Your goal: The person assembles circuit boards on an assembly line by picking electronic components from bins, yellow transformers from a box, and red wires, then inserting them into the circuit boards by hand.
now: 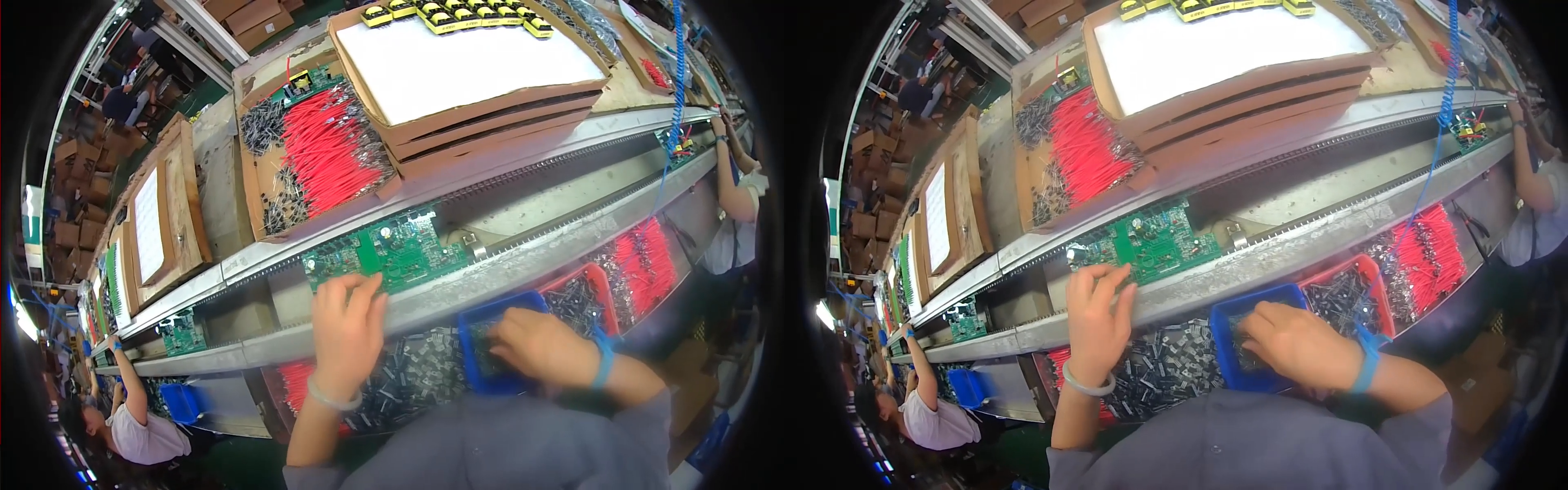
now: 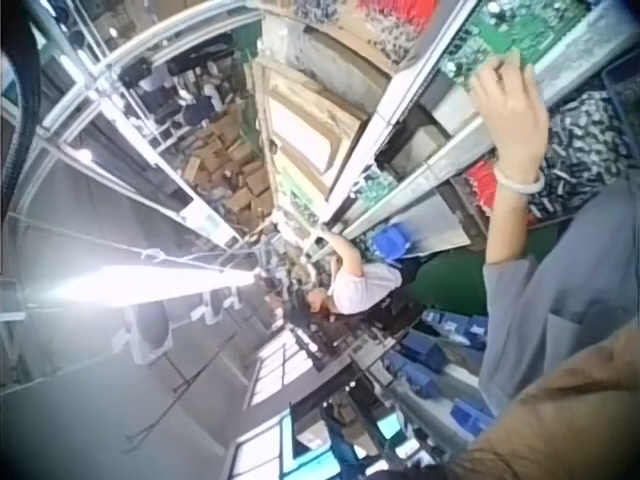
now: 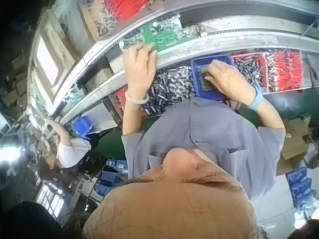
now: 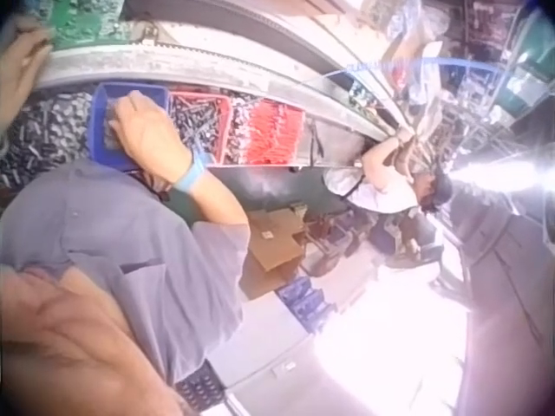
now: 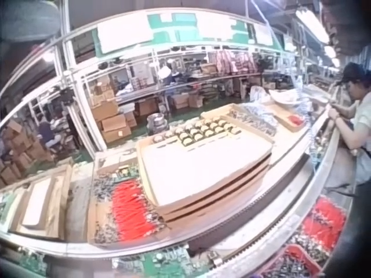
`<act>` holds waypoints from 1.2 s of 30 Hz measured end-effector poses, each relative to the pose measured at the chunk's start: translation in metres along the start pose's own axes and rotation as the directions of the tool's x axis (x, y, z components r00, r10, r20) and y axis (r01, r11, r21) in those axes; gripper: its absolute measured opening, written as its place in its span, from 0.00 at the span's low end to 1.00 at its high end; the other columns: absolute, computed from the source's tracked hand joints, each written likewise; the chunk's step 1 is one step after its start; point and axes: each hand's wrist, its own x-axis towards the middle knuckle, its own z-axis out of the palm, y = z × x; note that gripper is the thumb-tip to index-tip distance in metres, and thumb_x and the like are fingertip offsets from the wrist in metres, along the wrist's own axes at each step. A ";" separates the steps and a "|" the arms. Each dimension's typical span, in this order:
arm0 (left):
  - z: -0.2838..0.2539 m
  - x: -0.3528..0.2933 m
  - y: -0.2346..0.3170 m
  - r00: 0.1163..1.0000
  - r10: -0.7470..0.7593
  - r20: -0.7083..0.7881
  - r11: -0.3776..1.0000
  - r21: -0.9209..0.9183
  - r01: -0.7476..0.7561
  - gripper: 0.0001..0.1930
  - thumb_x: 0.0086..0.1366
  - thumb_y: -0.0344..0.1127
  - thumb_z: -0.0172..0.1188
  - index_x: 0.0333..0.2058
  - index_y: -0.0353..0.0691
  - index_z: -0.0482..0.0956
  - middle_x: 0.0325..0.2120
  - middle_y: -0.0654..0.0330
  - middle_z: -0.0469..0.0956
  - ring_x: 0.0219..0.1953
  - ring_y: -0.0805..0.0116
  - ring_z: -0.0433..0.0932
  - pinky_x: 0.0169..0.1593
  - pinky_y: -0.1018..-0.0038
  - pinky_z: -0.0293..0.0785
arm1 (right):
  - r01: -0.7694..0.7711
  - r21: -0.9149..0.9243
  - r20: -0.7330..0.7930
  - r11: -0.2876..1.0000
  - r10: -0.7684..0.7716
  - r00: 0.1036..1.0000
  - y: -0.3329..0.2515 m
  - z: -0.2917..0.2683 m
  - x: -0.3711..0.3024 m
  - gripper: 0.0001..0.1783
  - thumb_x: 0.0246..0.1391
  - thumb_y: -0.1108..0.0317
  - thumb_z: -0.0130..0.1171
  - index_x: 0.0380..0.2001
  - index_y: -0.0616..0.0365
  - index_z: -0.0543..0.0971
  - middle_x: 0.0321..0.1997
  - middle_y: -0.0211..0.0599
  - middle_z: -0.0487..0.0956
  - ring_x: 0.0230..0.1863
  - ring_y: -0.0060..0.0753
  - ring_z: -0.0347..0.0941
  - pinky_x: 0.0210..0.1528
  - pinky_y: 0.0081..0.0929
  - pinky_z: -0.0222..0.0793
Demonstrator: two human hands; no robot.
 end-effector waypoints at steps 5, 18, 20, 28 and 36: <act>-0.001 -0.010 0.029 0.991 0.103 0.083 0.983 -0.158 -0.089 0.14 0.57 0.25 0.70 0.43 0.36 0.84 0.42 0.53 0.77 0.44 0.52 0.76 0.48 0.62 0.72 | -0.025 0.116 -0.030 0.993 0.029 0.999 -0.002 -0.014 0.001 0.08 0.52 0.71 0.69 0.34 0.58 0.79 0.32 0.42 0.77 0.34 0.49 0.77 0.37 0.41 0.75; 0.025 -0.015 0.070 0.949 0.256 0.183 0.902 -0.397 -0.166 0.16 0.53 0.26 0.71 0.42 0.38 0.83 0.40 0.57 0.77 0.43 0.54 0.76 0.46 0.61 0.71 | -0.055 0.185 -0.171 0.981 0.087 0.981 0.000 -0.026 -0.009 0.07 0.49 0.75 0.70 0.34 0.60 0.86 0.32 0.41 0.83 0.33 0.46 0.82 0.35 0.37 0.77; 0.031 -0.017 0.078 0.915 0.349 0.204 0.903 -0.333 -0.270 0.10 0.54 0.28 0.67 0.36 0.38 0.82 0.38 0.57 0.77 0.43 0.56 0.76 0.46 0.61 0.70 | -0.098 0.188 -0.188 0.977 0.134 0.973 -0.002 -0.026 -0.007 0.07 0.49 0.77 0.69 0.34 0.60 0.86 0.32 0.42 0.83 0.33 0.47 0.81 0.36 0.36 0.77; 0.079 -0.023 0.106 0.839 0.424 0.340 0.900 -0.057 -0.432 0.07 0.52 0.31 0.60 0.31 0.38 0.81 0.32 0.58 0.77 0.40 0.63 0.76 0.39 0.67 0.68 | 0.073 0.109 -0.196 0.991 -0.051 0.979 -0.003 -0.037 0.043 0.08 0.51 0.78 0.67 0.37 0.62 0.84 0.34 0.43 0.81 0.37 0.48 0.81 0.39 0.36 0.76; 0.065 -0.017 0.107 0.835 0.409 0.367 0.910 -0.233 -0.343 0.07 0.55 0.31 0.59 0.33 0.38 0.79 0.33 0.55 0.74 0.36 0.60 0.77 0.39 0.65 0.70 | 0.194 -0.124 -0.195 0.973 -0.216 0.957 0.030 -0.001 0.108 0.07 0.49 0.77 0.64 0.34 0.60 0.84 0.34 0.43 0.78 0.34 0.50 0.79 0.37 0.41 0.76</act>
